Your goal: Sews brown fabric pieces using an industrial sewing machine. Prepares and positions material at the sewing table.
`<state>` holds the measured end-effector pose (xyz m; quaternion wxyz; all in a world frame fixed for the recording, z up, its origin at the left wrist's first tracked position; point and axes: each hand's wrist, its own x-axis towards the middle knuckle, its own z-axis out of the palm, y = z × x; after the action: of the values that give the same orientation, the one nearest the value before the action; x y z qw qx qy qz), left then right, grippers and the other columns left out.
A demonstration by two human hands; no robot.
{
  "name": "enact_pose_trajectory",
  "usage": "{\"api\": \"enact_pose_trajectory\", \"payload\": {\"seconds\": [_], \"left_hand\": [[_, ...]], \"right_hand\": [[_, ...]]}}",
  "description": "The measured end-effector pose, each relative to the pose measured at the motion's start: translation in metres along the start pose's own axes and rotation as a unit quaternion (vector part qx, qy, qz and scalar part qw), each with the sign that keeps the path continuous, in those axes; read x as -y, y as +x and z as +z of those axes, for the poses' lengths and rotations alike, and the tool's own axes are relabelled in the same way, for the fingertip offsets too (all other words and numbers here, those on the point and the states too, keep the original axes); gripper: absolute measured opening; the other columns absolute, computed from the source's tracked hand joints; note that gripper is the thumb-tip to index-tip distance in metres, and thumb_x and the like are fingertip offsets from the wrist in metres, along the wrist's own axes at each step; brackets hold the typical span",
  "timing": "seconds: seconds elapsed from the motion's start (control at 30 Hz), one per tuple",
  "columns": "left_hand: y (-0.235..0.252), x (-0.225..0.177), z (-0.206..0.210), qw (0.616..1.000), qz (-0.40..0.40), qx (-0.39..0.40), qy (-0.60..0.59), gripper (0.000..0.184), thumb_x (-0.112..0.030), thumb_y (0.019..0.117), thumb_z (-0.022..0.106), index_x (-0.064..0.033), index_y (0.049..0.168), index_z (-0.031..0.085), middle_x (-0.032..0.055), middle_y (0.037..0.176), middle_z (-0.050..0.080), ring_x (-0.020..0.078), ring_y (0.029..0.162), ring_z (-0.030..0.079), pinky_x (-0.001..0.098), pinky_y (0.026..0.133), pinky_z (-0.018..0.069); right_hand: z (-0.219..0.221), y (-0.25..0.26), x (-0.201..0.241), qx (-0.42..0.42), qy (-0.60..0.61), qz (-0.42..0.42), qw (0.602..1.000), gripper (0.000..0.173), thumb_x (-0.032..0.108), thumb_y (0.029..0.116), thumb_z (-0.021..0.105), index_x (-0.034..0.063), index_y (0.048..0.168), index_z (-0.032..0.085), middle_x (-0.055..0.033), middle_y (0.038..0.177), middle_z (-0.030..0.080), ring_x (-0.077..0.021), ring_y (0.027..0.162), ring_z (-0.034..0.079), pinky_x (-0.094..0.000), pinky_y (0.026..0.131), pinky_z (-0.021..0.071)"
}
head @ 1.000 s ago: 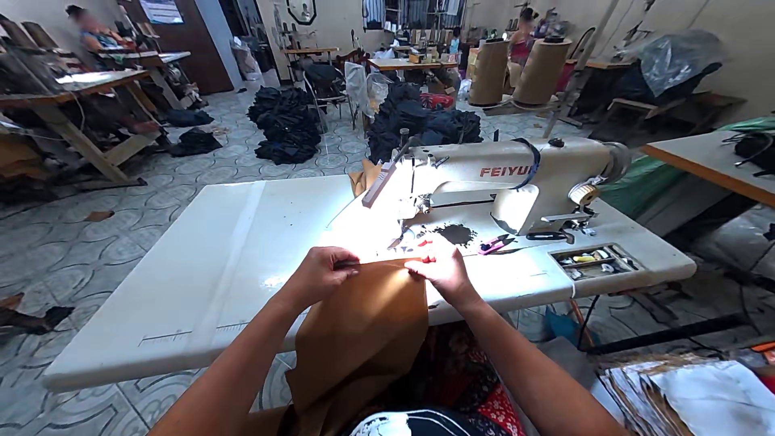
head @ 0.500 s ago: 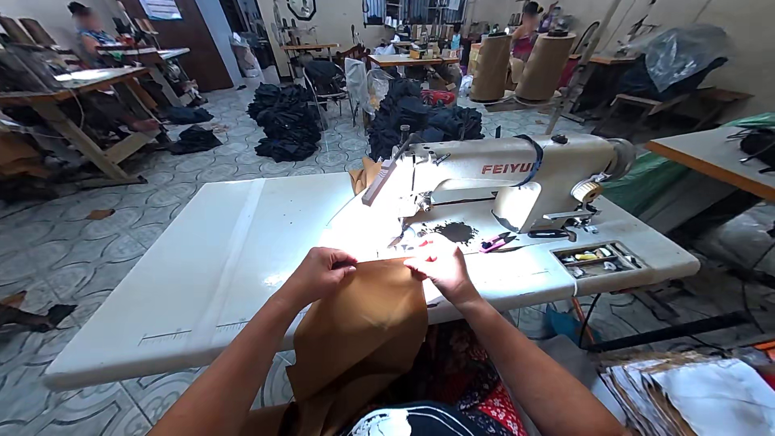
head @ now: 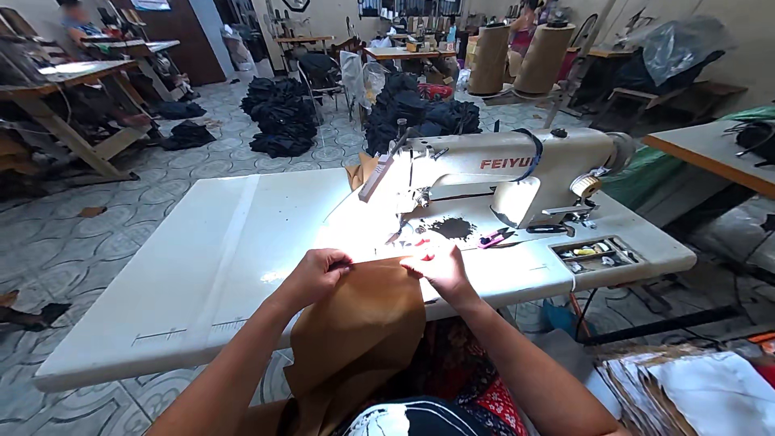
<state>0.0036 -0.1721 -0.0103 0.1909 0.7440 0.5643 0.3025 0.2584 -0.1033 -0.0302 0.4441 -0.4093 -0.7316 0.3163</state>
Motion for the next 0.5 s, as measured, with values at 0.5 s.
{"api": "enact_pose_trajectory", "payload": {"seconds": [0.5], "left_hand": [[-0.100,0.011,0.086,0.989,0.139,0.022,0.047,0.013,-0.008,0.0946,0.061,-0.0025,0.099,0.072,0.0094,0.082,0.072,0.0214,0.069,0.072,0.0417,0.063,0.0608]], "right_hand": [[-0.004,-0.120,-0.044,0.039,0.085,0.123,0.988,0.032,0.010,0.0750,0.084,0.0011,0.101,0.068,0.0033,0.072,0.068,0.0000,0.061,0.062,-0.0197,0.063,0.0550]]}}
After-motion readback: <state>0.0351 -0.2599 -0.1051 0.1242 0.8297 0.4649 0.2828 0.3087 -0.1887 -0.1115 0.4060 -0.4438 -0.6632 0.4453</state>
